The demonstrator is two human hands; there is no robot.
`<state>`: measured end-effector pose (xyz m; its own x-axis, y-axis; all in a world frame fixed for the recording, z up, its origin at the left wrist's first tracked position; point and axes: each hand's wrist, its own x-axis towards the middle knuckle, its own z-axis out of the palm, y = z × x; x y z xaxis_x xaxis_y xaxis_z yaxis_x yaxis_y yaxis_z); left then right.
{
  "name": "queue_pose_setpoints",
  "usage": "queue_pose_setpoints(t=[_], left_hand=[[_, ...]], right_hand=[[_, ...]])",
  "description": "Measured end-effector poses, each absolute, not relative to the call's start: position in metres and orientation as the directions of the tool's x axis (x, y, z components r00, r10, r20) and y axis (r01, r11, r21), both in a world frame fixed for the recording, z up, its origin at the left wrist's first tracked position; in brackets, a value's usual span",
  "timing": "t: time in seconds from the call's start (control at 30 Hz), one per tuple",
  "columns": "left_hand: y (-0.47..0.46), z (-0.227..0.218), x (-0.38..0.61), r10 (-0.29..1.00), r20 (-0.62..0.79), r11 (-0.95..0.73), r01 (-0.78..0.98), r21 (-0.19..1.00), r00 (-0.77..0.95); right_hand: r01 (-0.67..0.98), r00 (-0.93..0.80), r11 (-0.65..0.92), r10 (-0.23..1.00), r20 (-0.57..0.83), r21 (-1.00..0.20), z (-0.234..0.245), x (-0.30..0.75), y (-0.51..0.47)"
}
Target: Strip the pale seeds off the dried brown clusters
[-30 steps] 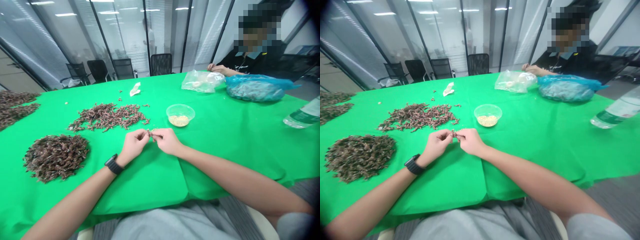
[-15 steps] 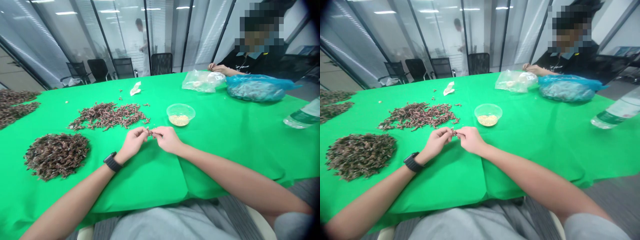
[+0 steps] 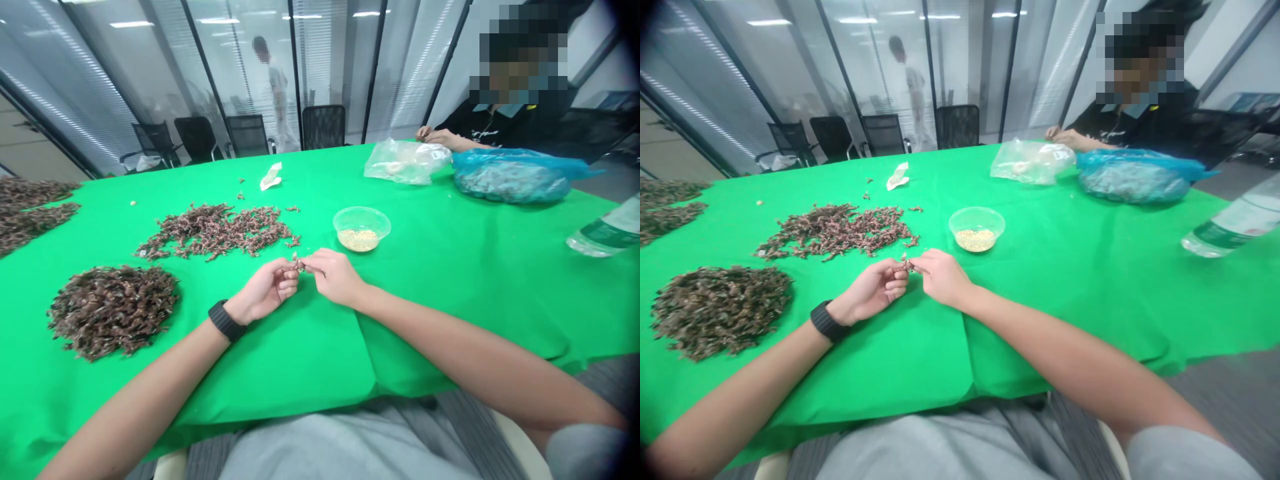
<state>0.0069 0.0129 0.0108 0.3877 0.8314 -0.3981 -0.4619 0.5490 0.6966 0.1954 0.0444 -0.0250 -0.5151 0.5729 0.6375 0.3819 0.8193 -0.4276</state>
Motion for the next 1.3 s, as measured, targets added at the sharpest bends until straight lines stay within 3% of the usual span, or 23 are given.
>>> queue_pose_setpoints(t=[0.13, 0.23, 0.4, 0.53, 0.6, 0.7, 0.8, 0.87, 0.93, 1.0, 1.07, 1.13, 1.2, 1.3], left_hand=[[0.013, 0.012, 0.008, 0.84, -0.393, 0.536, -0.462, 0.706, 0.374], [0.012, 0.011, 0.009, 0.877, -0.346, 0.466, -0.42, 0.779, 0.333], [0.01, 0.003, 0.013, 0.979, -0.097, 0.132, -0.203, 0.97, 0.177], [0.007, -0.004, 0.014, 0.984, 0.166, -0.174, 0.126, 0.977, 0.072], [0.006, -0.005, 0.012, 0.944, 0.321, -0.33, 0.329, 0.885, 0.081], [0.006, -0.004, 0.004, 0.832, 0.511, -0.529, 0.591, 0.61, 0.217], [0.01, -0.002, -0.005, 0.675, 0.579, -0.689, 0.672, 0.272, 0.458], [0.012, -0.001, -0.007, 0.621, 0.573, -0.729, 0.663, 0.171, 0.535], [0.013, -0.001, -0.006, 0.659, 0.59, -0.702, 0.665, 0.257, 0.467], [0.012, -0.002, 0.0, 0.772, 0.567, -0.602, 0.618, 0.505, 0.289], [0.011, -0.002, 0.006, 0.905, 0.407, -0.42, 0.426, 0.801, 0.127], [0.01, -0.001, 0.01, 0.981, 0.167, -0.18, 0.128, 0.975, 0.101], [0.011, 0.001, 0.011, 0.988, -0.018, 0.037, -0.12, 0.992, 0.153], [0.012, 0.003, 0.009, 0.964, -0.156, 0.218, -0.303, 0.928, 0.215]], right_hand=[[0.39, -0.523, 0.82, 0.571, 0.632, -0.418, -0.025, 0.196, 0.044], [0.402, -0.525, 0.809, 0.587, 0.616, -0.429, -0.024, 0.195, 0.043], [0.372, -0.458, 0.727, 0.684, 0.568, -0.577, -0.021, 0.19, 0.036], [0.326, -0.421, 0.634, 0.762, 0.493, -0.701, -0.015, 0.187, 0.03], [0.298, -0.409, 0.579, 0.796, 0.446, -0.759, -0.015, 0.186, 0.029], [0.24, -0.423, 0.489, 0.83, 0.363, -0.839, -0.017, 0.187, 0.031], [0.19, -0.473, 0.386, 0.842, 0.26, -0.903, -0.018, 0.188, 0.036], [0.164, -0.497, 0.322, 0.843, 0.204, -0.932, -0.017, 0.19, 0.039], [0.164, -0.491, 0.303, 0.851, 0.189, -0.939, -0.015, 0.191, 0.041], [0.215, -0.455, 0.389, 0.852, 0.261, -0.896, -0.013, 0.192, 0.041], [0.299, -0.43, 0.553, 0.805, 0.408, -0.778, -0.014, 0.194, 0.041], [0.357, -0.446, 0.698, 0.711, 0.544, -0.62, -0.016, 0.195, 0.041], [0.375, -0.474, 0.773, 0.635, 0.611, -0.512, -0.018, 0.196, 0.043], [0.383, -0.495, 0.805, 0.593, 0.635, -0.453, -0.021, 0.197, 0.045]])
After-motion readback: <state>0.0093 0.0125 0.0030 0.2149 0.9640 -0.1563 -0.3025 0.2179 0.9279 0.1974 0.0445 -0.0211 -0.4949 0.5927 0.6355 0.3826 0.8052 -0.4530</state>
